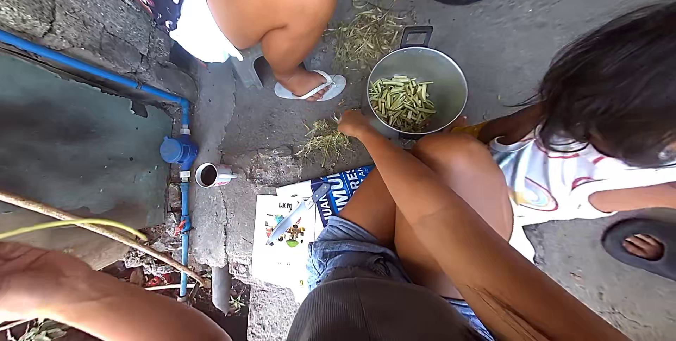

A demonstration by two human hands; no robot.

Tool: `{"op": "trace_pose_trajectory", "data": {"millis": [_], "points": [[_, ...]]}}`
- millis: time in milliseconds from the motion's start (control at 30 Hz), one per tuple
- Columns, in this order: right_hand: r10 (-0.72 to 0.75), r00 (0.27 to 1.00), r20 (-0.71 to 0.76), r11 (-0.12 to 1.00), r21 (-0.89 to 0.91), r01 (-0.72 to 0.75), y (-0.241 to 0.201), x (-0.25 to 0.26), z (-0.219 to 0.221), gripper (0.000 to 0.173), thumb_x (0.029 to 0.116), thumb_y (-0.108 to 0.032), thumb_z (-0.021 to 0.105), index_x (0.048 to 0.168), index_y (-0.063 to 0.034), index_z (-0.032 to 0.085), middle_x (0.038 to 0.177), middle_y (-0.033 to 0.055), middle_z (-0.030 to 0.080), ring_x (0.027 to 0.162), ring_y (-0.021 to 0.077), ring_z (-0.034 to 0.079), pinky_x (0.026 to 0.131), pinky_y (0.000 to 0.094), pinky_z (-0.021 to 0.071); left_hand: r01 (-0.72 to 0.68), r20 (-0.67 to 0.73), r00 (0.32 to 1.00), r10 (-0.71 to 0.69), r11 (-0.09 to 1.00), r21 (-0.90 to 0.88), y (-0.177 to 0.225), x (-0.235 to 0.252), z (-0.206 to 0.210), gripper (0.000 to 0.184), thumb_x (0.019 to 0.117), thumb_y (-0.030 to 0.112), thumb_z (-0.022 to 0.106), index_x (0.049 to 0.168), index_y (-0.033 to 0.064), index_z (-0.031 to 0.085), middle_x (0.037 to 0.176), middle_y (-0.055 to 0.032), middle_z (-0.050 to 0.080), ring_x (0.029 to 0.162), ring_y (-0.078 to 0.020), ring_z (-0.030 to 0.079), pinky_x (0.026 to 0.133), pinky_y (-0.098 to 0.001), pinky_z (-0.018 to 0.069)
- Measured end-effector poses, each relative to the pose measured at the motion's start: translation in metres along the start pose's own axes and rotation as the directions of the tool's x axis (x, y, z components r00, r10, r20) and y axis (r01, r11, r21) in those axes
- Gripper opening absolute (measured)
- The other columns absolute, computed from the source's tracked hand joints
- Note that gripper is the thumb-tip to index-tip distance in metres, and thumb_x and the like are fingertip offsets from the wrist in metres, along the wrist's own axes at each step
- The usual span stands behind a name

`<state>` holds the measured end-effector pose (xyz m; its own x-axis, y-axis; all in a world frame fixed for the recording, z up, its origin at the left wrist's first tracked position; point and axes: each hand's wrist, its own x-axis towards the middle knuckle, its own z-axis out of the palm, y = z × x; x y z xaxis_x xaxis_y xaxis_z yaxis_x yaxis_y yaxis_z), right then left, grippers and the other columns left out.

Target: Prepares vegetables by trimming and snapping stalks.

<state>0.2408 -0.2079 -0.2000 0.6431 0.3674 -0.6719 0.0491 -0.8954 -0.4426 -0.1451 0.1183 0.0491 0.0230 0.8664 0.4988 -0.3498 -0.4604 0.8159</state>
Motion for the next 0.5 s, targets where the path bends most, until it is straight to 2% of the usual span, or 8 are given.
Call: {"op": "trace_pose_trajectory", "data": {"millis": [67, 167, 267, 367, 467, 500], "points": [[-0.033, 0.999, -0.033, 0.999, -0.027, 0.032, -0.003, 0.002, -0.002, 0.03, 0.0946, -0.018, 0.068, 0.116, 0.0028, 0.07, 0.126, 0.0275, 0.064, 0.121, 0.0444, 0.061, 0.095, 0.066, 0.0483, 0.04, 0.11, 0.993, -0.039, 0.999, -0.009, -0.004, -0.025, 0.03, 0.022, 0.1067, -0.002, 0.034, 0.098, 0.0056, 0.054, 0.08, -0.0012, 0.064, 0.072, -0.0095, 0.065, 0.073, -0.0231, 0.0576], [-0.047, 0.99, -0.133, 0.993, -0.117, 0.031, -0.014, -0.013, -0.01, 0.026, 0.0931, -0.018, 0.071, 0.105, 0.0056, 0.069, 0.127, 0.0271, 0.062, 0.12, 0.0438, 0.061, 0.09, 0.0639, 0.0507, 0.095, 0.31, 0.947, -0.088, 0.995, -0.005, -0.015, -0.064, 0.069, 0.025, 0.108, 0.001, 0.036, 0.108, 0.0082, 0.06, 0.091, 0.0031, 0.069, 0.08, -0.0055, 0.067, 0.078, -0.0203, 0.0577], [-0.102, 0.992, -0.074, 0.985, -0.15, 0.09, -0.017, -0.019, -0.018, 0.022, 0.0931, -0.014, 0.066, 0.103, 0.0062, 0.068, 0.126, 0.0275, 0.062, 0.122, 0.0433, 0.059, 0.092, 0.0627, 0.0493, 0.167, 0.477, 0.866, -0.146, 0.986, -0.002, -0.029, -0.1, 0.101, 0.026, 0.107, 0.006, 0.042, 0.107, 0.0169, 0.066, 0.095, 0.0092, 0.072, 0.083, -0.0022, 0.067, 0.081, -0.0203, 0.0572], [-0.149, 0.988, 0.045, 0.981, -0.121, 0.154, -0.018, -0.014, -0.02, 0.027, 0.0983, -0.016, 0.061, 0.115, 0.0027, 0.071, 0.124, 0.0273, 0.064, 0.12, 0.0429, 0.061, 0.096, 0.0633, 0.0479, 0.237, 0.584, 0.785, -0.207, 0.971, 0.025, -0.049, -0.129, 0.126, 0.022, 0.1046, 0.01, 0.052, 0.106, 0.0194, 0.072, 0.098, 0.0101, 0.073, 0.087, -0.0026, 0.067, 0.084, -0.0223, 0.0569], [-0.213, 0.977, -0.002, 0.977, -0.011, 0.213, -0.018, -0.011, -0.023, 0.032, 0.0979, -0.026, 0.066, 0.108, 0.0041, 0.072, 0.115, 0.0282, 0.067, 0.112, 0.0447, 0.063, 0.093, 0.0671, 0.0474, 0.284, 0.633, 0.723, -0.279, 0.954, 0.096, -0.068, -0.157, 0.147, 0.021, 0.1035, 0.008, 0.054, 0.106, 0.0157, 0.073, 0.1, 0.0078, 0.073, 0.089, -0.0046, 0.067, 0.084, -0.025, 0.0577], [-0.247, 0.968, -0.043, 0.967, 0.055, 0.249, -0.02, -0.017, -0.028, 0.03, 0.0973, -0.025, 0.067, 0.107, 0.0036, 0.073, 0.112, 0.0276, 0.068, 0.111, 0.0445, 0.064, 0.093, 0.0678, 0.0469, 0.315, 0.633, 0.706, -0.317, 0.941, 0.12, -0.072, -0.166, 0.155, 0.021, 0.1033, 0.006, 0.053, 0.106, 0.0135, 0.073, 0.101, 0.0068, 0.072, 0.089, -0.0052, 0.068, 0.084, -0.0255, 0.0582]]}}
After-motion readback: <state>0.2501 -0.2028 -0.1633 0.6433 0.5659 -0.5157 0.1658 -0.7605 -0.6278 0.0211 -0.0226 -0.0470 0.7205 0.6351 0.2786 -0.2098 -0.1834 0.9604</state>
